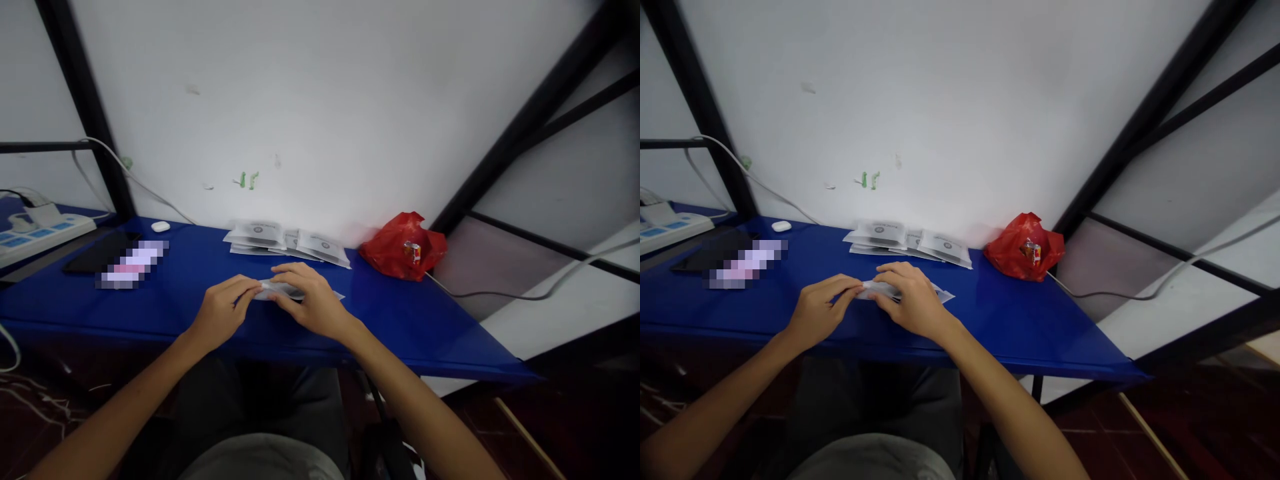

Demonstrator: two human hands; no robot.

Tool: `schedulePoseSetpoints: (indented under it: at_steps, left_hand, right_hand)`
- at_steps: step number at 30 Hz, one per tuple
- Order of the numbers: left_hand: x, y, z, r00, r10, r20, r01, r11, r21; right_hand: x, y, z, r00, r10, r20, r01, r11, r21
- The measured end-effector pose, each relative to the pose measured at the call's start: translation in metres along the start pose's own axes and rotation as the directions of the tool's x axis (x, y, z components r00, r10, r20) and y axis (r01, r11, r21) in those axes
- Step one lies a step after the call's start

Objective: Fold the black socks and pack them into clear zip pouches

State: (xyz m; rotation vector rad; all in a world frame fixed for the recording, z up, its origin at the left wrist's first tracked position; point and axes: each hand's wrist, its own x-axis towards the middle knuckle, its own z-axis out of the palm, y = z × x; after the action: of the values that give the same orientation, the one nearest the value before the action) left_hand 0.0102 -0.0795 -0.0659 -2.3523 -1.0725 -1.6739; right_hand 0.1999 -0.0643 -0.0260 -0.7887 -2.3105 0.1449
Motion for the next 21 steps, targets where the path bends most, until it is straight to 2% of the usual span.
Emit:
schedulePoseSetpoints:
  at_steps: [6,11,17,21]
  left_hand:
    - [0.001,0.011,0.002,0.999,0.043,0.026,-0.043,0.999,-0.007]
    - [0.000,0.014,0.002,0.996,0.060,0.071,-0.061,0.998,0.021]
    - [-0.002,0.013,0.005,0.992,0.079,0.099,-0.092,0.987,0.135]
    - [-0.001,0.008,0.001,0.996,0.067,0.053,-0.074,0.987,0.141]
  right_hand:
    - [0.004,-0.005,-0.005,0.999,-0.017,0.029,0.014,0.996,0.090]
    - [0.003,-0.007,-0.011,0.996,-0.049,0.075,0.042,0.994,0.099]
    - [-0.002,-0.007,-0.009,0.995,-0.073,0.074,0.071,0.997,0.039]
    - [-0.011,0.003,-0.009,0.996,-0.062,0.067,0.065,0.997,-0.038]
